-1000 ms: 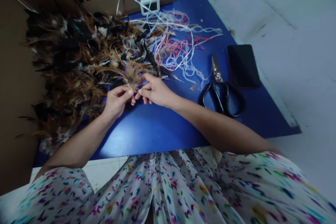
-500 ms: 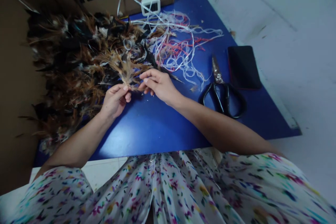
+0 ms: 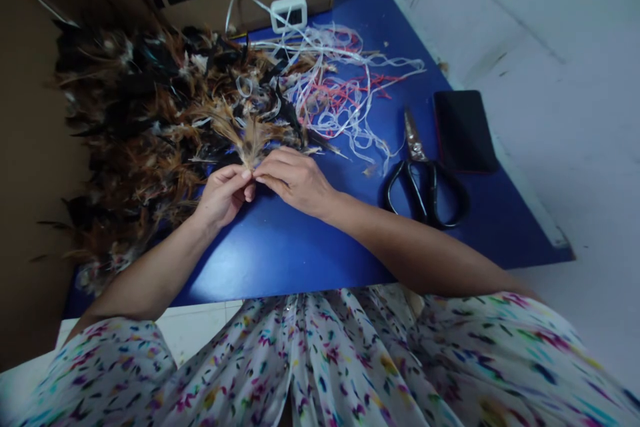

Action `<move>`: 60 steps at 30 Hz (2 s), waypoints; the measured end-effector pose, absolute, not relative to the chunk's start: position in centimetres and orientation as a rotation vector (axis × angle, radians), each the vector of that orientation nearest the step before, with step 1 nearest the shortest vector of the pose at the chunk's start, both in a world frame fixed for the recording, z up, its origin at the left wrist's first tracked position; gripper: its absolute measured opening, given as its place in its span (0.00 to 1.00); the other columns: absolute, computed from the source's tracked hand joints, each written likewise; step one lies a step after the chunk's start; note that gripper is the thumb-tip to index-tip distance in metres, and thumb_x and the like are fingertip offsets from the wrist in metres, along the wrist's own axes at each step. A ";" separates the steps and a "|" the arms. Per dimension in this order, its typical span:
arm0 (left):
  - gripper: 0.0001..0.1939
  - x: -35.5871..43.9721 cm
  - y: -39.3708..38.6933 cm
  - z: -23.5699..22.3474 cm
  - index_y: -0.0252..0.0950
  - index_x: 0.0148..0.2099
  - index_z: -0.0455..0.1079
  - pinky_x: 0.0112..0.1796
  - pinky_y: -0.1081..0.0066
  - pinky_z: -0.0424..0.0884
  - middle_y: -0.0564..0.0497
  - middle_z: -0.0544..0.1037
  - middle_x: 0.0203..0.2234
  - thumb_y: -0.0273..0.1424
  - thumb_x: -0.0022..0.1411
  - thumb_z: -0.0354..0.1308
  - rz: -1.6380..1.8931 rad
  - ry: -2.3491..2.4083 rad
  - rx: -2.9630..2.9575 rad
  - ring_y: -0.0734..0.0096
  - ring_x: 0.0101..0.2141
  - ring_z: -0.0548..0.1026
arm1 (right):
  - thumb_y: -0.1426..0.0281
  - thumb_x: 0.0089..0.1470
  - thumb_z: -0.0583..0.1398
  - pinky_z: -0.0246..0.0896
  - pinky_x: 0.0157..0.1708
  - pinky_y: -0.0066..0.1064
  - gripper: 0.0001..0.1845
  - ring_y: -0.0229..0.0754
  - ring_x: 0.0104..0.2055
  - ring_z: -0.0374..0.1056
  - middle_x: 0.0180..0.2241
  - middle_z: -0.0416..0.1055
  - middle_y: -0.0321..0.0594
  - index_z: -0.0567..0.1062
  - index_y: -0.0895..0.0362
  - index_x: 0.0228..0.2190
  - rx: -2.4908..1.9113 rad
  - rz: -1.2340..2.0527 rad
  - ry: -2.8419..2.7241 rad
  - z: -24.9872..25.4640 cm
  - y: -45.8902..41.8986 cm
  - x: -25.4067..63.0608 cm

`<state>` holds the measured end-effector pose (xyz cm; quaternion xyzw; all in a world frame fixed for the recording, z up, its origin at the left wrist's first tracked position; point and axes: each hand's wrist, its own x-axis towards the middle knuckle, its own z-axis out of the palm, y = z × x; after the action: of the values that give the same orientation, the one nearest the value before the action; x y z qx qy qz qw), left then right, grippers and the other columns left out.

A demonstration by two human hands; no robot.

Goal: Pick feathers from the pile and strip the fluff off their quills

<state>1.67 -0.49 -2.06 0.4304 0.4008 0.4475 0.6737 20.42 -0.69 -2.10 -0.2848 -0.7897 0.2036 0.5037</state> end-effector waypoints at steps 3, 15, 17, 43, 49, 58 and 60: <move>0.15 1.7 -0.5 -2.3 0.34 0.29 0.76 0.21 0.77 0.67 0.55 0.73 0.16 0.40 0.48 0.74 1.007 0.918 1.001 0.80 0.17 0.69 | 0.64 0.64 0.59 0.67 0.40 0.37 0.09 0.41 0.37 0.72 0.34 0.77 0.39 0.79 0.51 0.34 -0.804 0.557 -1.842 -1.7 -0.9 20.3; 0.14 1.6 -0.6 -2.8 0.34 0.31 0.79 0.21 0.77 0.69 0.52 0.77 0.20 0.40 0.51 0.72 0.965 0.888 1.101 0.79 0.19 0.71 | 0.67 0.60 0.62 0.63 0.36 0.32 0.07 0.38 0.33 0.69 0.31 0.76 0.37 0.78 0.54 0.31 -0.907 0.702 -1.666 -1.4 -0.9 20.1; 0.14 1.6 -0.6 -2.6 0.33 0.30 0.78 0.21 0.77 0.69 0.53 0.76 0.19 0.40 0.51 0.72 0.968 0.877 1.105 0.79 0.18 0.71 | 0.66 0.60 0.62 0.63 0.36 0.32 0.07 0.37 0.33 0.68 0.31 0.76 0.37 0.78 0.54 0.31 -0.916 0.701 -1.678 -1.5 -0.9 20.1; 0.14 1.6 -0.8 -3.3 0.33 0.31 0.77 0.23 0.76 0.69 0.54 0.75 0.17 0.40 0.55 0.70 0.999 0.920 1.273 0.79 0.18 0.70 | 0.68 0.61 0.60 0.64 0.37 0.31 0.07 0.38 0.34 0.70 0.32 0.77 0.36 0.77 0.54 0.31 -0.926 0.675 -1.766 -1.9 -1.3 19.8; 0.15 1.6 -0.7 -3.2 0.33 0.30 0.78 0.22 0.76 0.68 0.54 0.75 0.17 0.40 0.52 0.72 0.996 0.925 1.241 0.79 0.17 0.70 | 0.66 0.60 0.62 0.63 0.34 0.31 0.06 0.37 0.31 0.68 0.30 0.76 0.36 0.77 0.54 0.32 -0.973 0.695 -1.714 -1.6 -1.1 20.2; 0.15 1.7 -0.7 -2.9 0.33 0.30 0.79 0.22 0.76 0.68 0.54 0.74 0.16 0.40 0.50 0.73 0.991 0.947 1.239 0.79 0.17 0.69 | 0.62 0.57 0.65 0.69 0.39 0.35 0.08 0.39 0.35 0.71 0.34 0.76 0.37 0.77 0.53 0.35 -1.030 0.678 -1.437 0.9 -0.8 21.9; 0.14 1.8 -0.7 -2.8 0.33 0.29 0.79 0.22 0.76 0.68 0.54 0.74 0.16 0.40 0.50 0.73 1.000 0.945 1.233 0.79 0.16 0.69 | 0.62 0.58 0.65 0.69 0.38 0.35 0.08 0.39 0.35 0.71 0.33 0.75 0.37 0.77 0.53 0.35 -1.035 0.618 -1.399 1.5 -0.4 22.6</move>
<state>1.78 -0.74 -2.78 0.5323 0.4080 0.4320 0.6030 22.56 -0.44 1.51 -0.4469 -0.6041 0.2670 0.6033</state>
